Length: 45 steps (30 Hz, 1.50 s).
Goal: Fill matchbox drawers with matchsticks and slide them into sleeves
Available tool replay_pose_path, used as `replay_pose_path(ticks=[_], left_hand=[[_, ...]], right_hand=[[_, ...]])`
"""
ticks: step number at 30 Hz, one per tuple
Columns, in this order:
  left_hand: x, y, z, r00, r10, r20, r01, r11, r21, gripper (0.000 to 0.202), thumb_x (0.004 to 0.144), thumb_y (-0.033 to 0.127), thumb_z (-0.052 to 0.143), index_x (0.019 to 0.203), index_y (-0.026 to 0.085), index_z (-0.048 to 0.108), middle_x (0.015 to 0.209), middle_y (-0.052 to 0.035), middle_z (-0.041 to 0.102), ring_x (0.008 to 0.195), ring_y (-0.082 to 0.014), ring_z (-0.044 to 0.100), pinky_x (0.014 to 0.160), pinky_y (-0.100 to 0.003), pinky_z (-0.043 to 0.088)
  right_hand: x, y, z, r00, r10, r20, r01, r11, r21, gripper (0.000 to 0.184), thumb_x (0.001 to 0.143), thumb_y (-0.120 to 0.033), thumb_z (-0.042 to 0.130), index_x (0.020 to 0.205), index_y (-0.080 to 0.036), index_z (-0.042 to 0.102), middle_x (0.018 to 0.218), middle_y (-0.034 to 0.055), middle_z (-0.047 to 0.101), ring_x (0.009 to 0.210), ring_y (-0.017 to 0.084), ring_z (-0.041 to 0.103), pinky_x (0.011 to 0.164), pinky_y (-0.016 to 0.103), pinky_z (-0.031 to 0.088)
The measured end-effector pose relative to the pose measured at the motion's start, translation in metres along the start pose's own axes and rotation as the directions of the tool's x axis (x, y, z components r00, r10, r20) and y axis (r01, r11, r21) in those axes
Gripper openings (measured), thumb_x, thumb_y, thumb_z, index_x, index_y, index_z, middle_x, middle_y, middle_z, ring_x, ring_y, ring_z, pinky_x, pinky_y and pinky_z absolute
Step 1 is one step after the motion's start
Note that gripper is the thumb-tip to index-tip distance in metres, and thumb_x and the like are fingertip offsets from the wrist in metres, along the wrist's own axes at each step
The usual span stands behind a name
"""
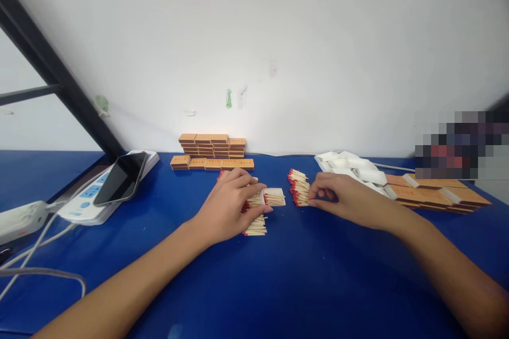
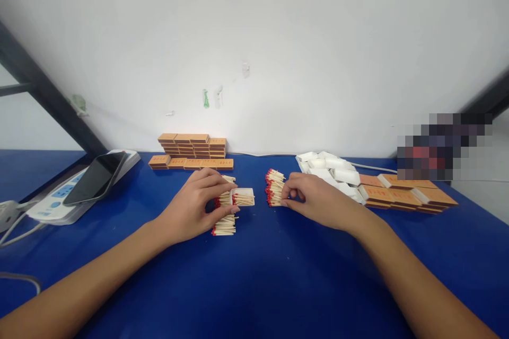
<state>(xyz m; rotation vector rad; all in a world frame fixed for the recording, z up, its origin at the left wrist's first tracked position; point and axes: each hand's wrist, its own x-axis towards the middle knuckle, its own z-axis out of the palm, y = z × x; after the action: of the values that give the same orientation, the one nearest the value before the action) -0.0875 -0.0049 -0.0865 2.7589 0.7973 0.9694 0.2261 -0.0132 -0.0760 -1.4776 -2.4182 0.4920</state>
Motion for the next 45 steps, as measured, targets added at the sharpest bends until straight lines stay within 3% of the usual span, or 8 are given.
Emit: replay_pose_path(ticks=[18,32,45], left_hand=[[-0.001,-0.004,0.003,0.999,-0.01,0.03,0.009,0.999,0.053,0.036,0.099,0.033,0.082,0.128,0.016,0.069,0.114,-0.0078,0.065,0.109,-0.0277,0.055,0.099,-0.044,0.045],[-0.002,-0.004,0.003,0.999,0.003,0.04,-0.005,0.999,0.048,0.036,0.099,0.031,0.083,0.128,0.015,0.069,0.111,-0.0079,0.065,0.108,-0.0277,0.055,0.098,-0.043,0.045],[-0.002,-0.003,0.003,0.999,0.016,0.043,-0.018,0.999,0.051,0.037,0.097,0.03,0.085,0.127,0.014,0.069,0.111,-0.0066,0.065,0.108,-0.0272,0.055,0.098,-0.042,0.045]], right_hand=[[-0.004,-0.011,0.005,0.992,0.027,0.125,-0.033,0.998,0.049,0.016,0.096,-0.033,0.056,0.088,-0.023,0.065,0.088,0.0048,0.066,0.075,0.019,0.058,0.067,0.033,0.045],[-0.004,-0.014,0.007,0.997,0.0,0.08,-0.004,0.999,0.04,0.012,0.093,-0.032,0.06,0.089,-0.023,0.067,0.088,0.0044,0.066,0.075,0.019,0.058,0.068,0.033,0.045],[-0.002,-0.012,0.009,0.993,0.0,0.118,-0.007,0.998,0.061,0.018,0.097,-0.033,0.055,0.089,-0.023,0.067,0.09,0.0047,0.066,0.076,0.019,0.059,0.068,0.033,0.046]])
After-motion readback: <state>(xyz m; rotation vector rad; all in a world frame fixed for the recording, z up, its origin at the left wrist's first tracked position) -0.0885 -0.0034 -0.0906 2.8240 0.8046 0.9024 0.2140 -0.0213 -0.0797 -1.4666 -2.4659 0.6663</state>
